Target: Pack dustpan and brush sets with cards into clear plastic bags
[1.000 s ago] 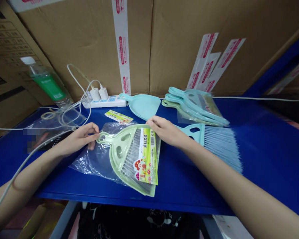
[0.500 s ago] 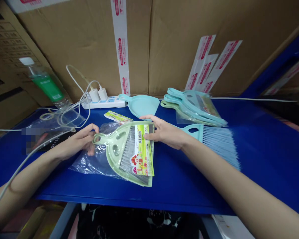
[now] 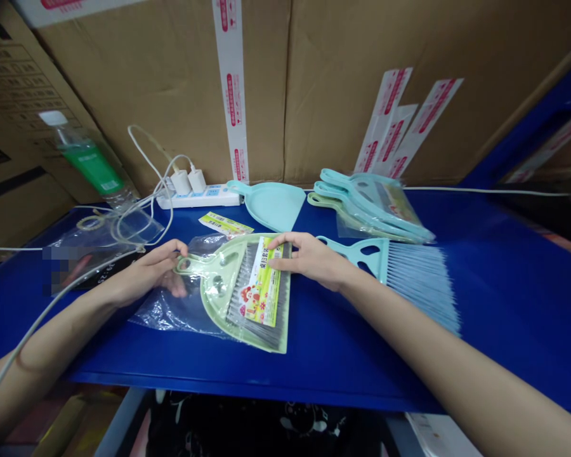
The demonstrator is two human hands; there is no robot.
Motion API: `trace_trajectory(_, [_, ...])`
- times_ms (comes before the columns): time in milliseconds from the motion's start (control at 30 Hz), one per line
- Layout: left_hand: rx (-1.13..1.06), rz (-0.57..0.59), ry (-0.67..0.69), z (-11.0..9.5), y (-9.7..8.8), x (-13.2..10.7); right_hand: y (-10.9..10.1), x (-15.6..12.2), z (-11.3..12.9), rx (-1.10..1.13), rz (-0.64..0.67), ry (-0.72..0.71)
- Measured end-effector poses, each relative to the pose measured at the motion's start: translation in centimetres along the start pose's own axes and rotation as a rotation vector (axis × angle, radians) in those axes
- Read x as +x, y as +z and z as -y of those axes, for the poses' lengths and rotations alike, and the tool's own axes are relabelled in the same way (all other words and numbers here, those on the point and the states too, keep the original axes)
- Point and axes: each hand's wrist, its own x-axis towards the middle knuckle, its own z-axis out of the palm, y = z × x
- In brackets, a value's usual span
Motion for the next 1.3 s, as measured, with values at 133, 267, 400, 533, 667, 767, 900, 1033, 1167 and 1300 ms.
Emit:
trace_trajectory(133, [-0.003, -0.006, -0.003, -0.1, 0.1, 0.0, 0.1, -0.1, 0.1, -0.030, -0.014, -0.002])
trace_trajectory(267, [0.090, -0.012, 0.008, -0.3, 0.1, -0.1, -0.2, -0.3, 0.1, 0.080, 0.041, -0.009])
trace_trajectory(400, [0.230, -0.016, 0.027, -0.6, -0.1, -0.1, -0.2, -0.3, 0.2, 0.225, 0.091, 0.025])
trace_trajectory(533, [0.379, -0.052, 0.068, -0.8, -0.5, -0.2, 0.0, -0.1, 0.2, 0.300, 0.028, 0.085])
trace_trajectory(667, [0.482, -0.067, 0.078, -1.1, -0.7, -0.4, 0.1, 0.0, 0.1, 0.321, 0.003, 0.084])
trace_trajectory(767, [0.537, -0.074, 0.085, -1.3, -0.6, -0.5, 0.1, 0.0, 0.0, 0.300, -0.012, 0.067])
trace_trajectory(900, [0.547, -0.074, 0.098, -1.4, -0.6, -0.6, -0.1, 0.1, -0.5, 0.267, 0.006, 0.030])
trace_trajectory(1033, [0.538, -0.081, 0.102, -1.3, -0.6, -0.7, -0.3, 0.2, -0.6, 0.259, -0.004, 0.002])
trace_trajectory(1167, [0.580, -0.118, 0.110, -1.2, -0.6, -0.7, -0.3, 0.1, -0.4, 0.263, -0.065, 0.034])
trace_trajectory(1300, [0.571, -0.128, 0.130, -1.1, -0.9, -0.7, -0.2, 0.2, -0.6, 0.239, -0.107, 0.005])
